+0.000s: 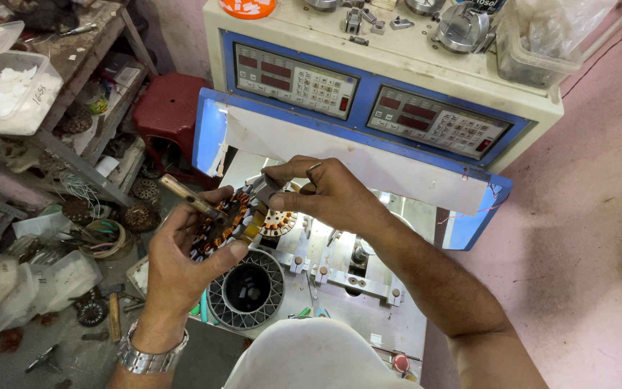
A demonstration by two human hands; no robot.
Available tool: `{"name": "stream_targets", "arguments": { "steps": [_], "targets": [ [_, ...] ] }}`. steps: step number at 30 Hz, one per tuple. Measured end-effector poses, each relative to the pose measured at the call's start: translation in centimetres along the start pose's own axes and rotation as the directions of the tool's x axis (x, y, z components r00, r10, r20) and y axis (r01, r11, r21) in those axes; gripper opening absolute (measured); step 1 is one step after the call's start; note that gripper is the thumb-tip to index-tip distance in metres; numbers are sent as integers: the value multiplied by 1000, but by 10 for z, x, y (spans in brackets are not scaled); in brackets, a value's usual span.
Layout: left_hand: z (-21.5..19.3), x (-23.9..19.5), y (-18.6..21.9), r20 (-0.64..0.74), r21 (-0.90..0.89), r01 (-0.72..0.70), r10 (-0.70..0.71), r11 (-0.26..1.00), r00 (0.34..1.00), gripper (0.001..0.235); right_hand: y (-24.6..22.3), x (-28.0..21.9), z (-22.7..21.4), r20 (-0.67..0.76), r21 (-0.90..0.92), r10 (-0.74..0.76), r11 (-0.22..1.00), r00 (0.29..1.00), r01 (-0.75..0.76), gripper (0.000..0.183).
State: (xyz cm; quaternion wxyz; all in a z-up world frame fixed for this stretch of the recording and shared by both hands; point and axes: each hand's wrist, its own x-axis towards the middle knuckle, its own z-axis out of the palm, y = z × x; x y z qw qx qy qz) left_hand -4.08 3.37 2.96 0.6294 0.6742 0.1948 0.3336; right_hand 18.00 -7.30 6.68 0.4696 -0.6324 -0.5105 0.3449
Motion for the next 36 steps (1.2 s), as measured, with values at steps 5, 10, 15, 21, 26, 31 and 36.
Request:
{"name": "stream_targets", "arguments": {
  "steps": [5, 10, 15, 21, 26, 31, 36],
  "targets": [
    [0, 1, 0, 0, -2, -9, 9, 1000, 1000, 75, 1, 1, 0, 2, 8, 8, 1000, 1000, -8, 47],
    [-1, -1, -6, -9, -23, 7, -8, 1000, 1000, 75, 8, -1, 1, -4, 38, -5, 999, 1000, 6, 46],
    [-2, -16, -27, -44, 31, 33, -32, 999, 999, 78, 25, -16, -4, -73, 140, 85, 987, 994, -74, 49],
    [4, -51, -79, -93, 540, -17, 80, 841, 992, 75, 65, -57, -5, 53, 641, 223, 740, 973, -205, 49],
    [6, -69, -123, -22, 651, -69, 110, 756, 994, 83, 101, -81, 9, 133, 911, 130, 376, 983, -173, 52],
    [1, -76, -147, 111, 721, -185, 153, 667, 982, 85, 125, -95, 15, 94, 929, -45, 364, 995, -71, 52],
    [-1, -78, -152, 151, 737, -210, 145, 643, 978, 87, 134, -105, 19, 83, 917, -138, 399, 987, -21, 46]
  ]
}}
